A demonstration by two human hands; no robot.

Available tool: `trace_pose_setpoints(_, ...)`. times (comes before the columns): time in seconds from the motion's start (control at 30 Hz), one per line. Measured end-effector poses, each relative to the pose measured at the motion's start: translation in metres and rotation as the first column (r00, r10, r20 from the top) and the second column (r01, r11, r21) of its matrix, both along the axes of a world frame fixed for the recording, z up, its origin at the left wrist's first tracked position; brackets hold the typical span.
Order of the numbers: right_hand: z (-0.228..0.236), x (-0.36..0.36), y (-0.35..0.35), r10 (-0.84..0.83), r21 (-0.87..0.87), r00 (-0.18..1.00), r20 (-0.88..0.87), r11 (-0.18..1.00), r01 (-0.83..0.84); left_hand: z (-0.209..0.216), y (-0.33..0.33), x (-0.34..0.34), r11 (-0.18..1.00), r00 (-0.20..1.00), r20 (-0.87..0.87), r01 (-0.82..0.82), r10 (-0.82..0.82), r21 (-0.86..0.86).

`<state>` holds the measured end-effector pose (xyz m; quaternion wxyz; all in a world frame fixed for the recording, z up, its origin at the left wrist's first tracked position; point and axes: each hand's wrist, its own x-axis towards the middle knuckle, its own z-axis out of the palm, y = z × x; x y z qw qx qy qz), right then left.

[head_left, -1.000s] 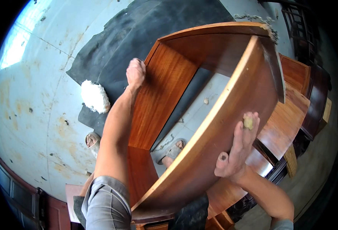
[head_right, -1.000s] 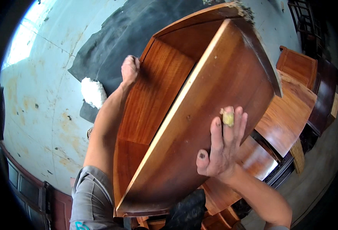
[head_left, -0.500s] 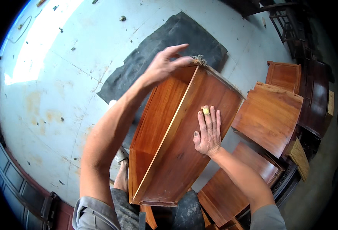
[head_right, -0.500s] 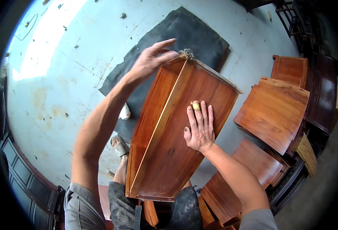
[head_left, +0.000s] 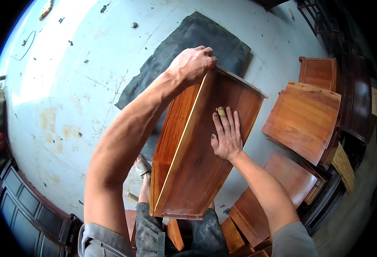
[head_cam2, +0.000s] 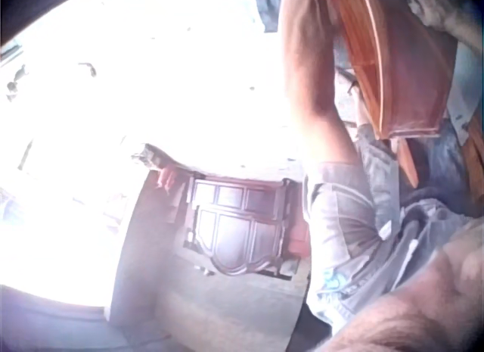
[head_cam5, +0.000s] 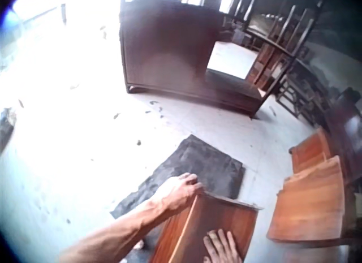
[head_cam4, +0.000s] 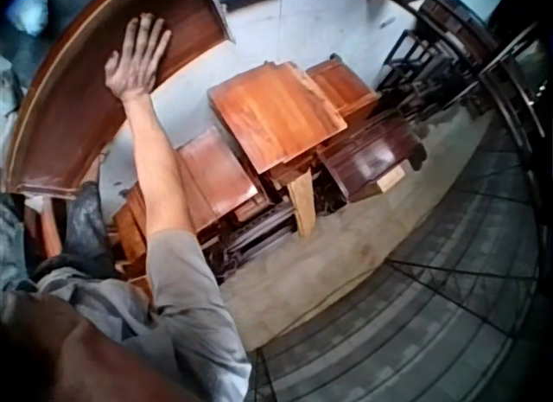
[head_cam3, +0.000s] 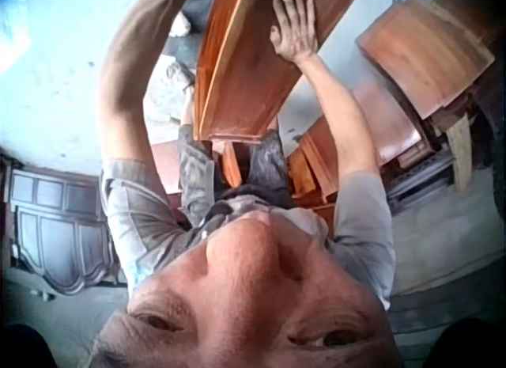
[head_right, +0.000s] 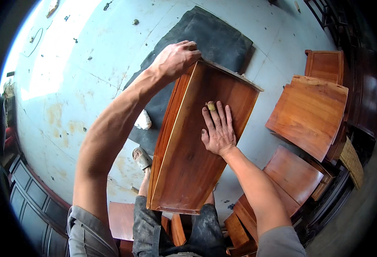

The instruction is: The person disassembles a wooden cabinet by removing panels and then uses a mallet to forcefully break apart the remaining frame. The person handles multiple wooden panels and the cabinet frame, striking it repeatedly to separate components.

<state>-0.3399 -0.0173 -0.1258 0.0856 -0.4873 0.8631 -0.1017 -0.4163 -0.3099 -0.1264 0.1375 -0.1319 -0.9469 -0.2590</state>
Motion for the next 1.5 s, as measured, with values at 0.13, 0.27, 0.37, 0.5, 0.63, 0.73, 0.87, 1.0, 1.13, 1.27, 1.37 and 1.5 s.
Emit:
trace_pose_setpoints(0.13, -0.001, 0.000, 0.007, -0.026, 0.018, 1.000, -0.008, 0.999, 0.027, 0.025, -0.021, 0.003, 0.903, 0.985, -0.109, -0.078, 0.135, 0.422)
trace_pose_setpoints(0.27, 0.003, 0.002, 0.005, -0.042, 0.042, 0.999, 0.008, 0.998, 0.041, 0.005, -0.100, 0.034, 0.316, 0.732, 0.216, -0.515, 0.646, 0.797)
trace_pose_setpoints(0.37, 0.004, 0.002, 0.000, -0.024, 0.015, 0.999, 0.045, 1.000, 0.024, -0.054, -0.203, 0.101, 0.225, 0.325, 0.239, -0.903, 0.915, 0.365)
trace_pose_setpoints(0.5, 0.005, 0.000, 0.005, -0.044, 0.021, 0.998, 0.037, 0.999, 0.043, -0.070, -0.171, 0.114, 0.479, 0.502, -0.069, -0.853, 0.862, -0.207)
trace_pose_setpoints(0.63, 0.006, 0.000, 0.008, -0.066, 0.051, 0.996, 0.056, 0.997, 0.064, -0.010, -0.024, 0.027, 0.896, 0.951, 0.053, -0.305, 0.305, 0.322)
trace_pose_setpoints(0.73, 0.006, 0.000, 0.005, -0.059, -0.010, 0.998, 0.026, 0.998, 0.059, 0.022, 0.067, -0.030, 0.978, 0.980, 0.187, -0.101, 0.066, 0.182)
trace_pose_setpoints(0.87, 0.007, -0.001, 0.002, -0.057, -0.086, 0.998, 0.029, 0.995, 0.060, -0.002, 0.131, -0.066, 0.956, 0.851, 0.512, -0.233, 0.113, 0.176)
trace_pose_setpoints(1.0, 0.004, -0.002, 0.007, -0.071, -0.061, 0.995, 0.064, 0.995, 0.075, -0.010, 0.139, -0.089, 0.875, 0.751, 0.645, -0.213, -0.138, 0.435)
trace_pose_setpoints(1.13, 0.002, -0.002, 0.020, -0.087, -0.055, 0.994, 0.069, 0.994, 0.091, 0.016, 0.151, -0.090, 0.612, 0.871, 0.462, -0.277, -0.165, 0.741)
trace_pose_setpoints(1.27, 0.002, -0.002, 0.007, -0.040, -0.086, 0.998, 0.047, 0.995, 0.044, 0.019, 0.130, -0.086, 0.648, 0.917, 0.373, -0.198, -0.143, 0.736)
trace_pose_setpoints(1.37, -0.013, 0.004, 0.002, -0.009, -0.131, 0.999, 0.036, 0.991, 0.013, 0.000, 0.121, -0.068, 0.705, 0.921, 0.377, -0.201, -0.101, 0.680)
trace_pose_setpoints(1.5, -0.001, -0.012, 0.008, -0.040, -0.090, 0.998, -0.040, 0.995, 0.036, 0.048, 0.089, 0.008, 0.418, 0.925, 0.246, -0.354, 0.290, 0.836)
